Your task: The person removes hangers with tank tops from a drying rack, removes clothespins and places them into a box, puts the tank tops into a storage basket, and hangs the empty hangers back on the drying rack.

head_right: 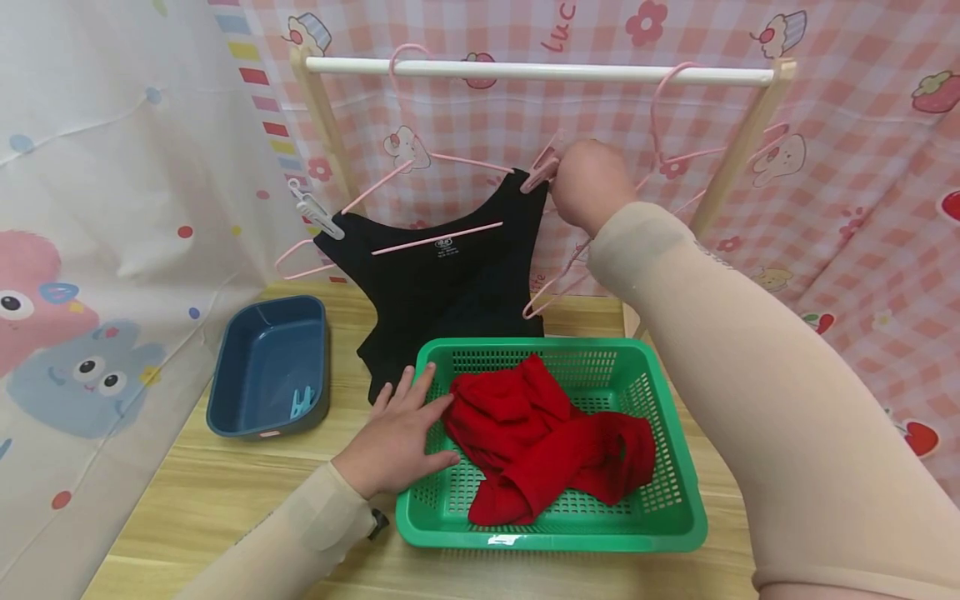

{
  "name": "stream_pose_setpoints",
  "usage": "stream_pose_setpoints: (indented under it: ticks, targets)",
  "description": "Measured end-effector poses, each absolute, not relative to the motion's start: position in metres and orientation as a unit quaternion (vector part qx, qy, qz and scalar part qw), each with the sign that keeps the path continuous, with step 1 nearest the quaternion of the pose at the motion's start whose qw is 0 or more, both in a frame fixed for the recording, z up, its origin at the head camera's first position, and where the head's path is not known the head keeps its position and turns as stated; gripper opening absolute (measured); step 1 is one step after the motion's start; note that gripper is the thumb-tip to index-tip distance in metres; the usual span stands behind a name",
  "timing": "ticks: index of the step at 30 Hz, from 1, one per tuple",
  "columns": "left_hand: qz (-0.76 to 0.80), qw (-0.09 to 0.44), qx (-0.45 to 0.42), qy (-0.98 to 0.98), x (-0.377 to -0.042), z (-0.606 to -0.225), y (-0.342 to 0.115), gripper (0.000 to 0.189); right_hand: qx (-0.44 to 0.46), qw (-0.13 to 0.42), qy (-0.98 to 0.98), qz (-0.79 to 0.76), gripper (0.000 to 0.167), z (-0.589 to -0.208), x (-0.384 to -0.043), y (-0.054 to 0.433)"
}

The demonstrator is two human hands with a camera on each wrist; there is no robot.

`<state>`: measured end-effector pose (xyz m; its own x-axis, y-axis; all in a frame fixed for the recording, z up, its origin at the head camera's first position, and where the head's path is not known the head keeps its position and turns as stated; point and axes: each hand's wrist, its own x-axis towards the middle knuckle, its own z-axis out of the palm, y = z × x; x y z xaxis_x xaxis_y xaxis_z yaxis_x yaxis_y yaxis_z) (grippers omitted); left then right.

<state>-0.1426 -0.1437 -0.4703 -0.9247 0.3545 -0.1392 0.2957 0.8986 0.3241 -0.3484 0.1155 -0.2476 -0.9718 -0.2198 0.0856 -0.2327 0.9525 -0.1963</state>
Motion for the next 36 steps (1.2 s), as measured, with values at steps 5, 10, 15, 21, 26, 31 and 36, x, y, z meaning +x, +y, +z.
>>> stream_pose_setpoints:
  ticks: [5, 10, 15, 21, 26, 31, 36]
  targets:
    - [0.15, 0.098, 0.166, 0.97, -0.143, -0.47, -0.143, 0.083, 0.122, 0.026, -0.986, 0.114, 0.032, -0.244, -0.344, 0.112]
    - [0.151, 0.098, 0.167, 0.969, -0.142, -0.471, -0.143, 0.083, 0.136, 0.019, -0.983, 0.123, 0.031, -0.244, -0.341, 0.114]
    - [0.152, 0.098, 0.167, 0.969, -0.142, -0.471, -0.144, 0.082, 0.144, 0.029, -0.98, 0.137, 0.03, -0.246, -0.339, 0.116]
    - [0.152, 0.098, 0.168, 0.969, -0.142, -0.471, -0.144, 0.083, 0.149, 0.046, -0.977, 0.146, 0.03, -0.245, -0.337, 0.116]
    - [0.157, 0.098, 0.166, 0.969, -0.142, -0.47, -0.143, 0.083, 0.155, 0.055, -0.973, 0.159, 0.028, -0.24, -0.332, 0.113]
    - [0.159, 0.099, 0.165, 0.968, -0.142, -0.47, -0.143, 0.082, 0.158, 0.062, -0.971, 0.168, 0.027, -0.236, -0.327, 0.109]
    - [0.159, 0.099, 0.164, 0.969, -0.142, -0.47, -0.143, 0.082, 0.169, 0.067, -0.968, 0.175, 0.027, -0.236, -0.321, 0.103]
